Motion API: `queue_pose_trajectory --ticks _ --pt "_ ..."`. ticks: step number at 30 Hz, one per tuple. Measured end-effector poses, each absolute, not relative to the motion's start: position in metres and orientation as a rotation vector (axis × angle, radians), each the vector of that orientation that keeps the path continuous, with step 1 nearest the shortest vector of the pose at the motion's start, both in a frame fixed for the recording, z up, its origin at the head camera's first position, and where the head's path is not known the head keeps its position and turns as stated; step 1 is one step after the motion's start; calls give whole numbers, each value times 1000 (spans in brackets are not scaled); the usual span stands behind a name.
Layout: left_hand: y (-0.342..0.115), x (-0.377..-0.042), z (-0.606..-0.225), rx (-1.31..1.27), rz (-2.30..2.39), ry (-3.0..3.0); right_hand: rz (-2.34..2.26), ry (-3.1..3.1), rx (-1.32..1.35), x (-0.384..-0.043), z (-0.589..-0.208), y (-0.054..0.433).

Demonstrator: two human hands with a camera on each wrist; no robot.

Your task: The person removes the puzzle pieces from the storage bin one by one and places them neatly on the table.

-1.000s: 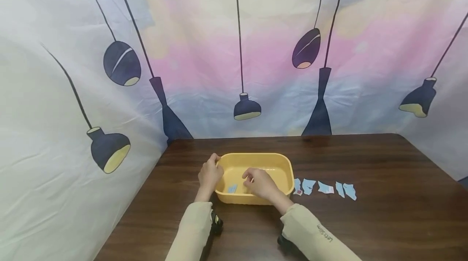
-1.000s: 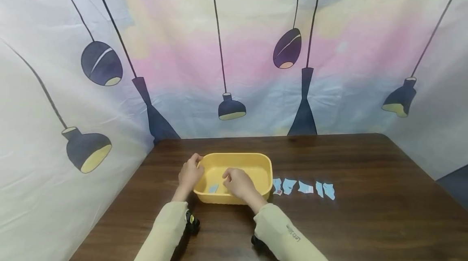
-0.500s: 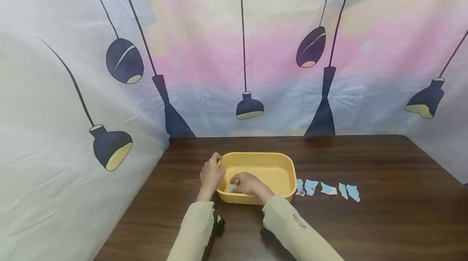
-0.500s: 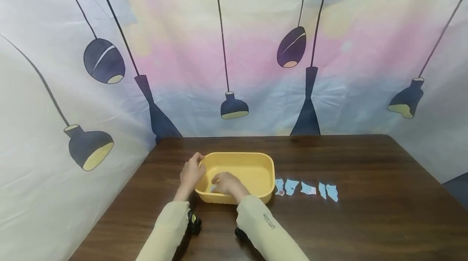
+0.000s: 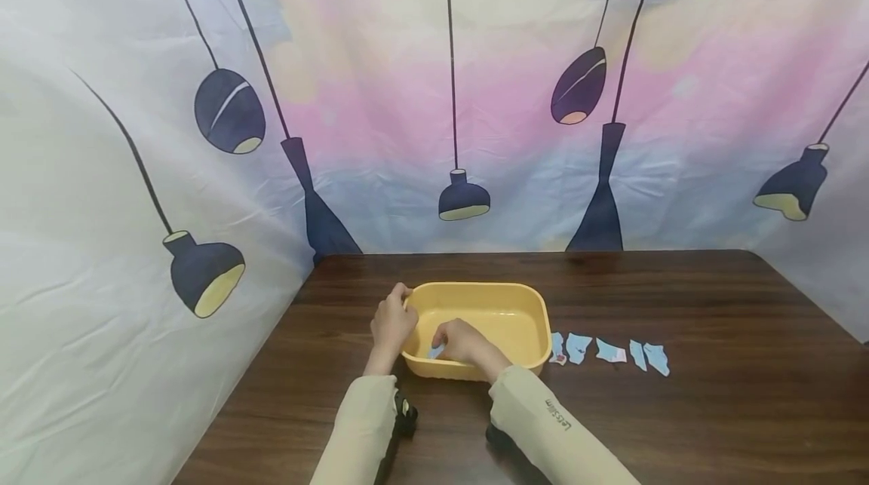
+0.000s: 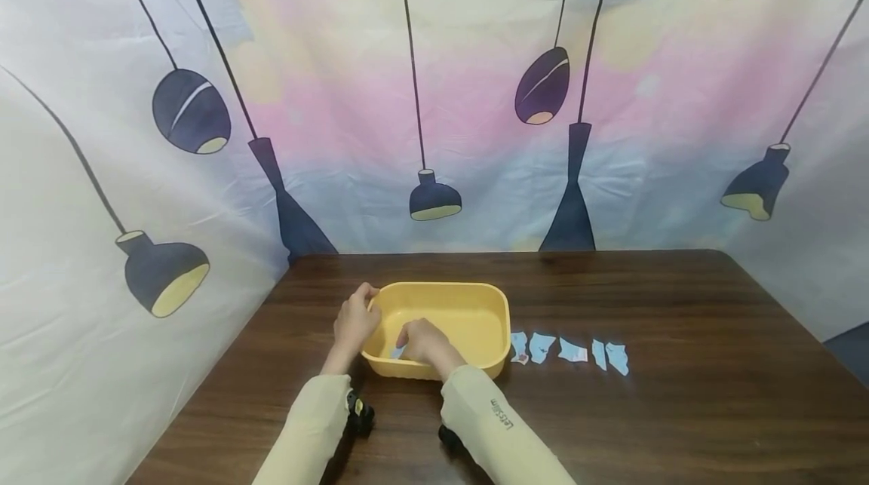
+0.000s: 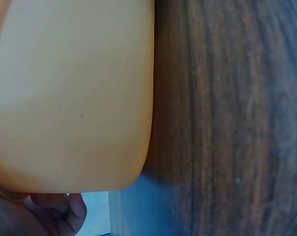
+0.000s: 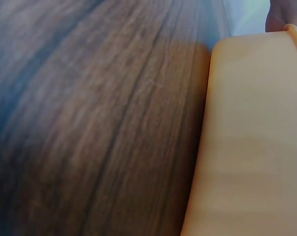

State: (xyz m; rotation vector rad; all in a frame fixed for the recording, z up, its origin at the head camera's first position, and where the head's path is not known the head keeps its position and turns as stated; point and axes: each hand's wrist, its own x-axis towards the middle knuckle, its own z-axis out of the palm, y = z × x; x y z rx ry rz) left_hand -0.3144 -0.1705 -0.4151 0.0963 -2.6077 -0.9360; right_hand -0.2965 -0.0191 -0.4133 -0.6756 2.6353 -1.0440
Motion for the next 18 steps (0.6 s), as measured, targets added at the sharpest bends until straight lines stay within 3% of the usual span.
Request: queue_pose_trajectory --ticks 8,18 --pt "-172 -312 -415 124 -941 -2607 -1114 2612 -659 -295 -415 -18" --pt "-170 -313 -415 125 -938 -2613 -1533 2560 -582 -296 -415 5"
